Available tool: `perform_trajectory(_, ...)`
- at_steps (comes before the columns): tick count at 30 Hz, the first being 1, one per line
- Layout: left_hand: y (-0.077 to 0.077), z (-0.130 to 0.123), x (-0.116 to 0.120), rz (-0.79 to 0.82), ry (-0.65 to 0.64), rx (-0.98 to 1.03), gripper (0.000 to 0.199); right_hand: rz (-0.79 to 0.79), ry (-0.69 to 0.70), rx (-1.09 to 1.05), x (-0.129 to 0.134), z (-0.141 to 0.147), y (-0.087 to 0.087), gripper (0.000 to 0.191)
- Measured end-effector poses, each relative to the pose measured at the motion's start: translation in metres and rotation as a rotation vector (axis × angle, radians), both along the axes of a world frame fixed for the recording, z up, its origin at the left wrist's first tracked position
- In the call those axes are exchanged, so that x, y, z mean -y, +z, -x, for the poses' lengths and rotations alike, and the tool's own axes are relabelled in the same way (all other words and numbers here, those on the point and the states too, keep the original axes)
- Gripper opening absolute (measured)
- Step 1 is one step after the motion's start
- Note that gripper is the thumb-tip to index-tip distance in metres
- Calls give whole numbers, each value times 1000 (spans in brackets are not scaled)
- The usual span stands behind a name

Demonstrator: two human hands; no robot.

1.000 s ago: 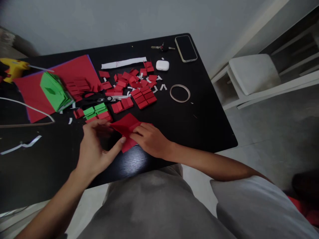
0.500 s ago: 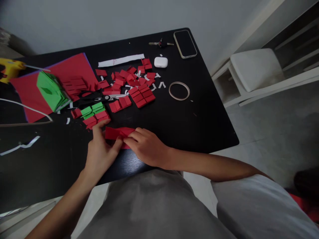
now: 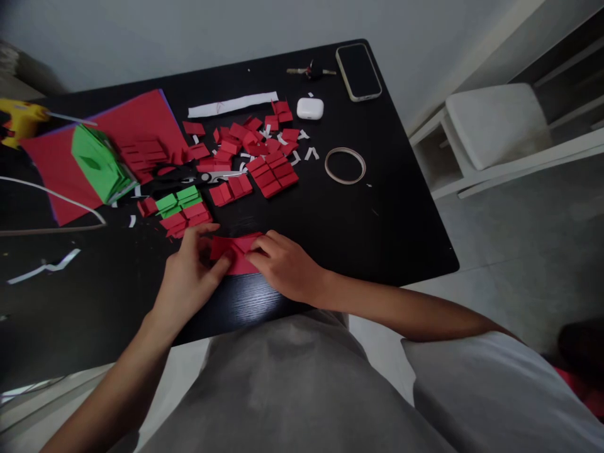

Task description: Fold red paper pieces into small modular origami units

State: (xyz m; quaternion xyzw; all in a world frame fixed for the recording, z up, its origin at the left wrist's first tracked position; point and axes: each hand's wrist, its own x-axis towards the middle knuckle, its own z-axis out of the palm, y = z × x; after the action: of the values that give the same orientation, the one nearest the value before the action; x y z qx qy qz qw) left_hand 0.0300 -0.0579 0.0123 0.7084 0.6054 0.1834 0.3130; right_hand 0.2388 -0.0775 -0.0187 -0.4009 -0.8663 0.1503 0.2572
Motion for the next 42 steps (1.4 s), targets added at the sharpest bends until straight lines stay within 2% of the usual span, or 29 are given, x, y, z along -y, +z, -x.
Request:
perform_trajectory(10, 1, 4, -1, 14, -62, -24, 43, -73, 37, 16, 5, -2, -4, 31)
perform_trajectory(16, 0, 4, -1, 6, -81, -26, 43, -4, 39, 11, 5, -1, -5, 32)
perform_trajectory(22, 0, 4, -1, 7, -110, -17, 46, -30, 32, 27, 5, 1, -3, 32)
perform_trajectory(29, 0, 1, -2, 7, -82, 2, 48, -5, 49, -17, 5, 7, -3, 33)
perform_trajectory(34, -2, 4, -2, -8, -82, 31, 49, 127, -10, -105, 3, 20, 1, 27)
perform_trajectory(39, -2, 11, -1, 27, -160, 89, 51, 275, -107, -195, -2, 27, 7, 17)
perform_trajectory(42, -3, 17, -1, -14, -182, 94, 36, 344, -188, -273, -6, 28, 7, 19)
